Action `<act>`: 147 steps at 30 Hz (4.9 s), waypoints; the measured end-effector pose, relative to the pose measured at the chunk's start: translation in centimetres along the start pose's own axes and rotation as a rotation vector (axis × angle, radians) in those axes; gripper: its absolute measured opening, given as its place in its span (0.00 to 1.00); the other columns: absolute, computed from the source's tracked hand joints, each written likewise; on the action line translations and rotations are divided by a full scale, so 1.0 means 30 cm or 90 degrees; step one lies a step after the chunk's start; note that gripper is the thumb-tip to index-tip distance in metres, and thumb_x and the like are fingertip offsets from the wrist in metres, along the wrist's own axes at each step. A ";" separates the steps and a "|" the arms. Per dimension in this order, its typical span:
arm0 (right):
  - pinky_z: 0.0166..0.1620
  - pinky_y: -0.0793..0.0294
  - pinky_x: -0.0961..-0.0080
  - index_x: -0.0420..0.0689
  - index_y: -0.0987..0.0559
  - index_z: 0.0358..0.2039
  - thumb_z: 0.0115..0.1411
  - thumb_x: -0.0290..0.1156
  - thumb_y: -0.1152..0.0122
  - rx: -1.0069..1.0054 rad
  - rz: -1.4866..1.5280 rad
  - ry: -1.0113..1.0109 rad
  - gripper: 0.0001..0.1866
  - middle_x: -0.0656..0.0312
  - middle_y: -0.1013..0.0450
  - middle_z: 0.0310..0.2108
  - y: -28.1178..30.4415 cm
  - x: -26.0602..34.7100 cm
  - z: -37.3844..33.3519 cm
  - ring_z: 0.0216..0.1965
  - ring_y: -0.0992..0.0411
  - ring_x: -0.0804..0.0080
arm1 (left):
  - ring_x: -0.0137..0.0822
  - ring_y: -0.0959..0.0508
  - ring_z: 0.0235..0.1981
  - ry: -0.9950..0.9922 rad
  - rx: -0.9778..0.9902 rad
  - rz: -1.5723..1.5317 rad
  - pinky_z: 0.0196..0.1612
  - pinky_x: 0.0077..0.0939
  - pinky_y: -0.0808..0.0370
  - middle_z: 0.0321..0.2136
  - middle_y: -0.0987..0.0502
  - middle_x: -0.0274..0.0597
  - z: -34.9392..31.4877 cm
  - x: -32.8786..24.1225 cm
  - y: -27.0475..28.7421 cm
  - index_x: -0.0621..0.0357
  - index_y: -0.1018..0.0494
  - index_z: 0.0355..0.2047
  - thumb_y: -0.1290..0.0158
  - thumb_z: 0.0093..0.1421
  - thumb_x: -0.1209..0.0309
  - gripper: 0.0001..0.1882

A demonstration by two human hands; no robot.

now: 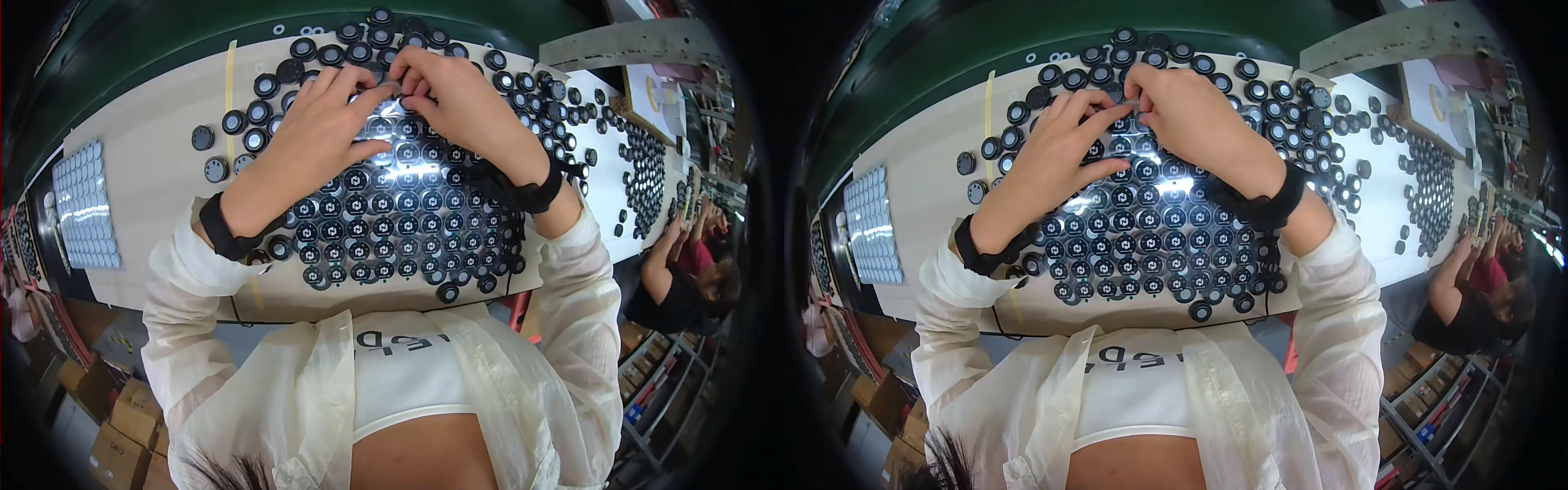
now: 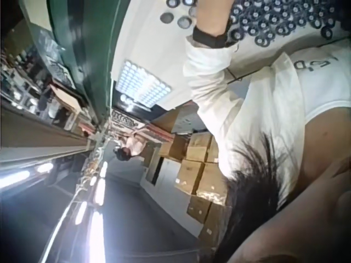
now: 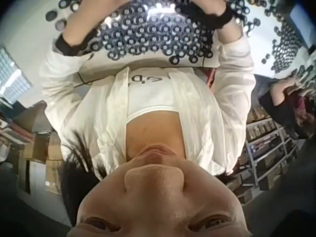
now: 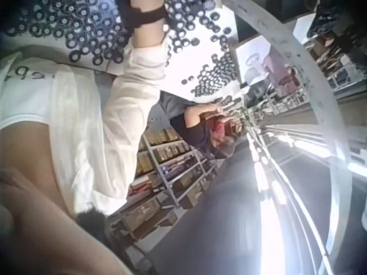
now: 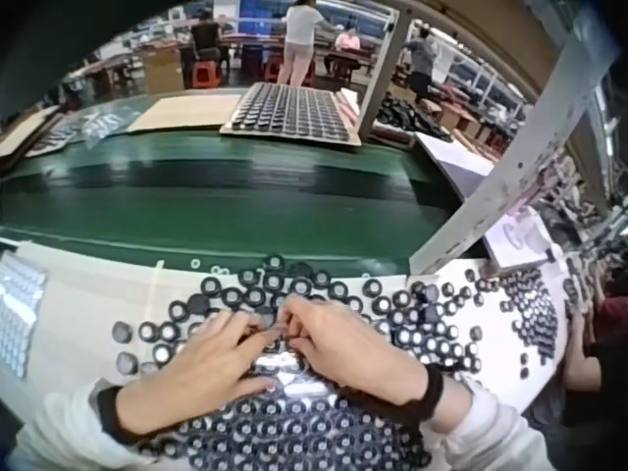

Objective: Inspecting and arranging small circular electronic components at a manual workstation.

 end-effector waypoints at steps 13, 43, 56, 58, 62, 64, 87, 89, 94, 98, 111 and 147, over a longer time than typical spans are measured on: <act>0.37 0.28 0.68 0.42 0.23 0.35 0.49 0.17 0.39 -0.026 -0.065 0.062 0.12 0.59 0.26 0.26 0.102 0.212 -0.059 0.36 0.27 0.59 | 0.40 0.32 0.50 0.006 -0.024 0.056 0.50 0.35 0.32 0.46 0.30 0.39 -0.007 -0.011 -0.005 0.61 0.29 0.53 0.34 0.47 0.61 0.33; 0.41 0.27 0.85 0.38 0.26 0.47 0.62 0.24 0.39 -0.301 0.835 -0.206 0.13 0.63 0.26 0.39 -0.009 -0.097 -0.243 0.35 0.28 0.81 | 0.24 0.24 0.37 0.140 0.086 -0.523 0.46 0.19 0.26 0.47 0.24 0.38 0.204 0.135 0.015 0.64 0.28 0.52 0.52 0.65 0.77 0.15; 0.42 0.28 0.87 0.39 0.27 0.46 0.61 0.21 0.38 -0.244 0.745 -0.176 0.13 0.65 0.25 0.37 -0.028 -0.046 -0.243 0.39 0.28 0.83 | 0.24 0.23 0.39 0.175 0.121 -0.699 0.44 0.17 0.25 0.52 0.26 0.43 0.063 0.004 0.018 0.66 0.33 0.58 0.46 0.59 0.85 0.25; 0.42 0.29 0.87 0.39 0.27 0.46 0.61 0.21 0.38 -0.236 0.780 -0.161 0.13 0.65 0.25 0.37 -0.028 -0.029 -0.243 0.39 0.28 0.84 | 0.28 0.22 0.44 0.210 0.087 -0.732 0.48 0.20 0.24 0.51 0.25 0.45 0.026 -0.017 0.021 0.65 0.34 0.59 0.46 0.59 0.85 0.26; 0.39 0.29 0.87 0.39 0.27 0.45 0.61 0.21 0.39 -0.195 0.753 -0.185 0.12 0.64 0.25 0.36 -0.053 -0.017 -0.243 0.38 0.27 0.83 | 0.29 0.20 0.42 0.252 0.015 -0.670 0.48 0.21 0.23 0.44 0.22 0.45 -0.009 -0.027 0.034 0.65 0.31 0.55 0.43 0.56 0.87 0.25; 0.36 0.26 0.85 0.38 0.27 0.44 0.61 0.20 0.39 -0.172 0.713 -0.215 0.11 0.62 0.25 0.36 -0.059 -0.009 -0.242 0.36 0.25 0.80 | 0.30 0.19 0.41 0.255 -0.017 -0.670 0.48 0.21 0.23 0.43 0.21 0.45 -0.028 -0.018 0.024 0.66 0.30 0.52 0.42 0.55 0.87 0.23; 0.27 0.24 0.86 0.35 0.24 0.37 0.59 0.20 0.37 -0.203 0.739 -0.159 0.06 0.59 0.23 0.28 0.000 0.027 -0.257 0.24 0.25 0.80 | 0.34 0.18 0.40 0.245 -0.078 -0.659 0.44 0.21 0.20 0.39 0.20 0.50 -0.081 -0.046 0.011 0.70 0.28 0.52 0.42 0.53 0.89 0.24; 0.25 0.25 0.87 0.35 0.23 0.35 0.59 0.20 0.36 -0.181 0.723 -0.182 0.05 0.60 0.23 0.27 -0.014 0.030 -0.256 0.23 0.25 0.82 | 0.34 0.17 0.40 0.238 -0.088 -0.643 0.44 0.21 0.20 0.39 0.20 0.50 -0.082 -0.055 0.020 0.70 0.27 0.51 0.41 0.53 0.89 0.24; 0.22 0.30 0.90 0.35 0.21 0.34 0.58 0.20 0.34 -0.213 0.694 -0.209 0.05 0.61 0.22 0.25 -0.016 0.025 -0.257 0.20 0.27 0.84 | 0.34 0.17 0.38 0.234 -0.101 -0.633 0.42 0.20 0.20 0.38 0.19 0.49 -0.087 -0.054 0.024 0.69 0.26 0.51 0.40 0.52 0.88 0.23; 0.21 0.34 0.91 0.35 0.20 0.34 0.57 0.20 0.34 -0.219 0.681 -0.207 0.05 0.62 0.22 0.24 -0.013 0.034 -0.258 0.19 0.29 0.86 | 0.34 0.17 0.38 0.229 -0.108 -0.586 0.42 0.20 0.20 0.38 0.19 0.49 -0.084 -0.061 0.034 0.68 0.26 0.51 0.41 0.52 0.88 0.23; 0.20 0.43 0.93 0.36 0.19 0.34 0.56 0.20 0.32 -0.212 0.663 -0.229 0.05 0.68 0.25 0.21 -0.016 0.022 -0.262 0.18 0.36 0.93 | 0.36 0.17 0.40 0.237 -0.099 -0.569 0.43 0.21 0.20 0.40 0.19 0.52 -0.084 -0.058 0.022 0.68 0.26 0.51 0.40 0.53 0.87 0.23; 0.26 0.27 0.85 0.39 0.16 0.28 0.53 0.25 0.30 -0.339 0.219 -0.164 0.04 0.61 0.22 0.24 0.019 0.071 -0.255 0.23 0.25 0.79 | 0.25 0.19 0.37 0.212 -0.041 -0.468 0.42 0.18 0.22 0.41 0.18 0.43 -0.024 0.005 0.067 0.62 0.21 0.47 0.41 0.58 0.80 0.16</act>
Point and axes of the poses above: each hand's wrist, its own z-axis towards the middle knuckle, its own y-axis out of the back of the hand, x = y × z, the point moved 8 cm from there along z, towards the middle knuckle
